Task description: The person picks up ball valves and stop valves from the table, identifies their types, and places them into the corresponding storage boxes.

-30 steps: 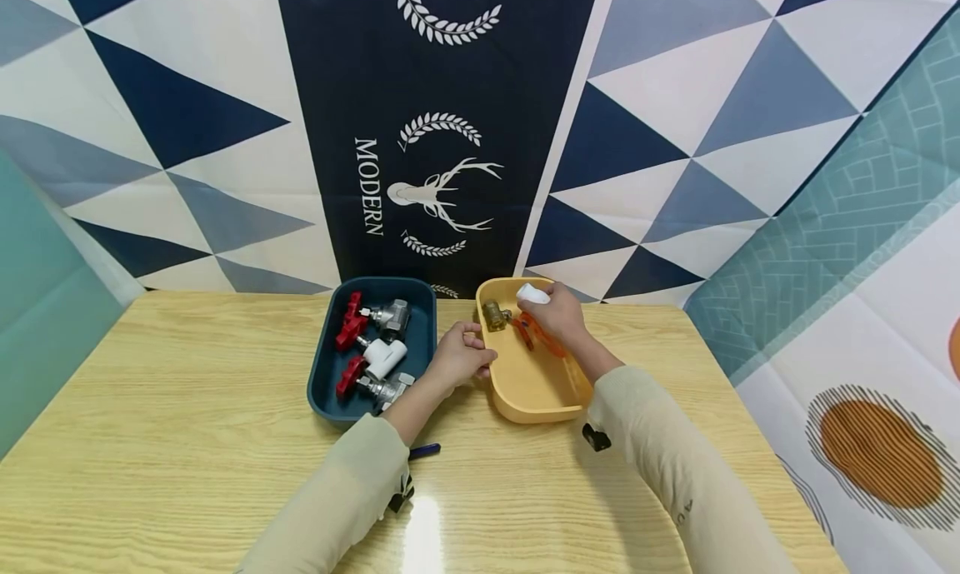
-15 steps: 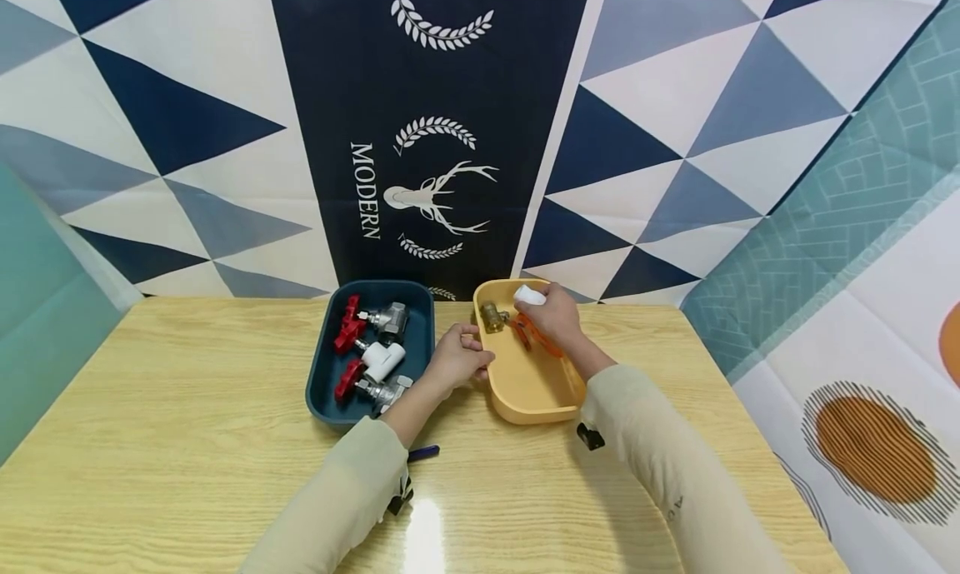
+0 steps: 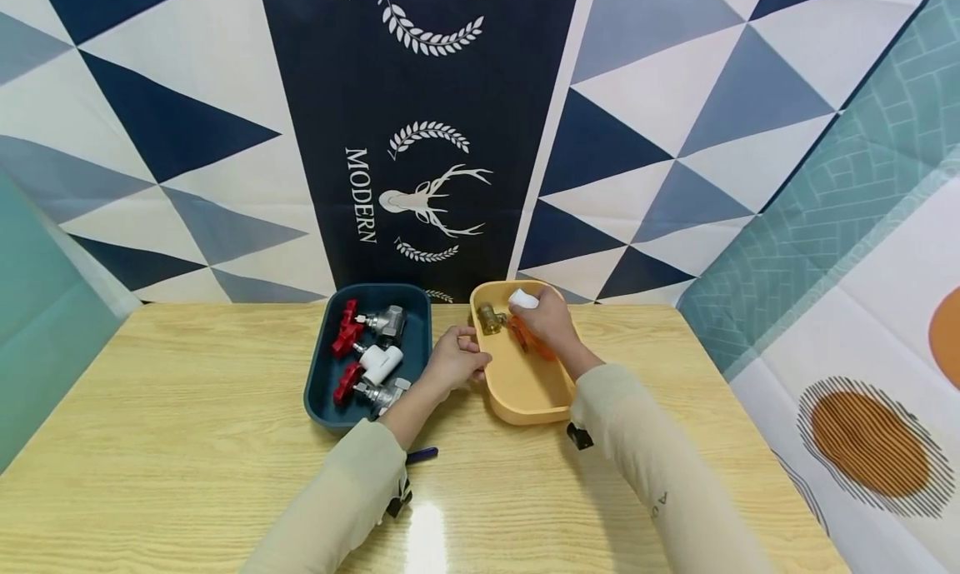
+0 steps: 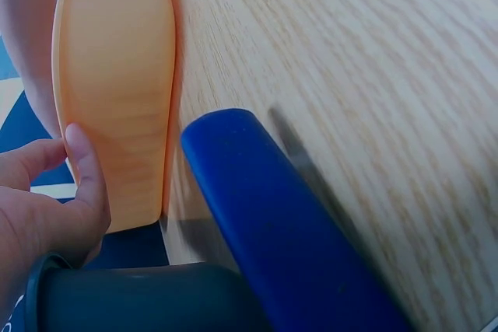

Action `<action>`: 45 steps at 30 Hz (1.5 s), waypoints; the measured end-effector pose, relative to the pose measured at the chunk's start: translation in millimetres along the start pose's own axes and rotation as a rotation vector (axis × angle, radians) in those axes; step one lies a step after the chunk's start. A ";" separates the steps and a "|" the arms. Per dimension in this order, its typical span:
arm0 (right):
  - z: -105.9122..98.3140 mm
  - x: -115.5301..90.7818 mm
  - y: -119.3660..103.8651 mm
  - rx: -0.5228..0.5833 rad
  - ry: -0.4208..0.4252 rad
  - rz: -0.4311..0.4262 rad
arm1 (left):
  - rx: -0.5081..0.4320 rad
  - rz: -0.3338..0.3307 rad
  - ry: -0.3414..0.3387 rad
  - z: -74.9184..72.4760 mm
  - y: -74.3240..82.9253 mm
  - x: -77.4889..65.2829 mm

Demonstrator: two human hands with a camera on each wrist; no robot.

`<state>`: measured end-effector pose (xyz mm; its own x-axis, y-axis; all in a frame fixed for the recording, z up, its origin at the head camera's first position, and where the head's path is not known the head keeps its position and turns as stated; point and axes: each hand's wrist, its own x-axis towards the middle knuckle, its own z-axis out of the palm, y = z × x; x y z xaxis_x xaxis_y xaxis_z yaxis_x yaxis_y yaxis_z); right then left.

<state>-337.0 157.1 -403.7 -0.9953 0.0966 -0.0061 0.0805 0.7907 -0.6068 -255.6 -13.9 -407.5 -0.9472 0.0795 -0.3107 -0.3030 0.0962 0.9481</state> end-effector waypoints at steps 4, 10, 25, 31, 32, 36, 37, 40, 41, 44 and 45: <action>2.4 -1.3 -0.1 0.018 0.000 0.002 | -0.002 0.003 0.004 -0.4 -0.1 0.1; 3.1 -1.2 -4.0 0.033 -0.005 0.003 | 0.000 0.018 0.002 -1.9 -1.6 1.2; 3.5 1.6 -5.7 0.001 -0.018 0.033 | 0.008 0.017 0.006 -2.0 -1.8 1.0; 5.1 2.4 -3.8 -0.020 -0.001 0.037 | -0.006 0.022 0.001 -1.2 -1.7 -0.1; 5.2 2.7 -3.5 -0.030 0.002 0.038 | -0.010 0.024 -0.001 -0.9 -1.9 -0.2; 4.8 3.3 -2.5 -0.062 0.008 0.042 | -0.014 0.023 -0.007 0.4 -2.5 0.0; 4.9 3.4 -2.3 -0.072 0.008 0.040 | -0.014 0.024 -0.007 0.6 -2.5 -0.1; 5.6 3.8 -2.1 -0.091 0.008 0.037 | -0.009 0.026 -0.007 1.0 -2.1 -0.8; 6.0 4.0 -1.9 -0.100 0.008 0.036 | -0.008 0.026 -0.006 1.0 -1.9 -1.1; 7.0 4.5 -2.2 -0.104 0.015 0.025 | -0.006 0.027 -0.003 0.9 -1.6 -1.4; 7.2 4.4 -2.3 -0.103 0.016 0.023 | -0.006 0.026 -0.002 0.7 -1.6 -1.5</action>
<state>-341.9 151.4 -408.0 -0.9923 0.1241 -0.0061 0.1090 0.8463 -0.5214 -253.6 -13.4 -408.6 -0.9546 0.0842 -0.2858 -0.2786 0.0882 0.9564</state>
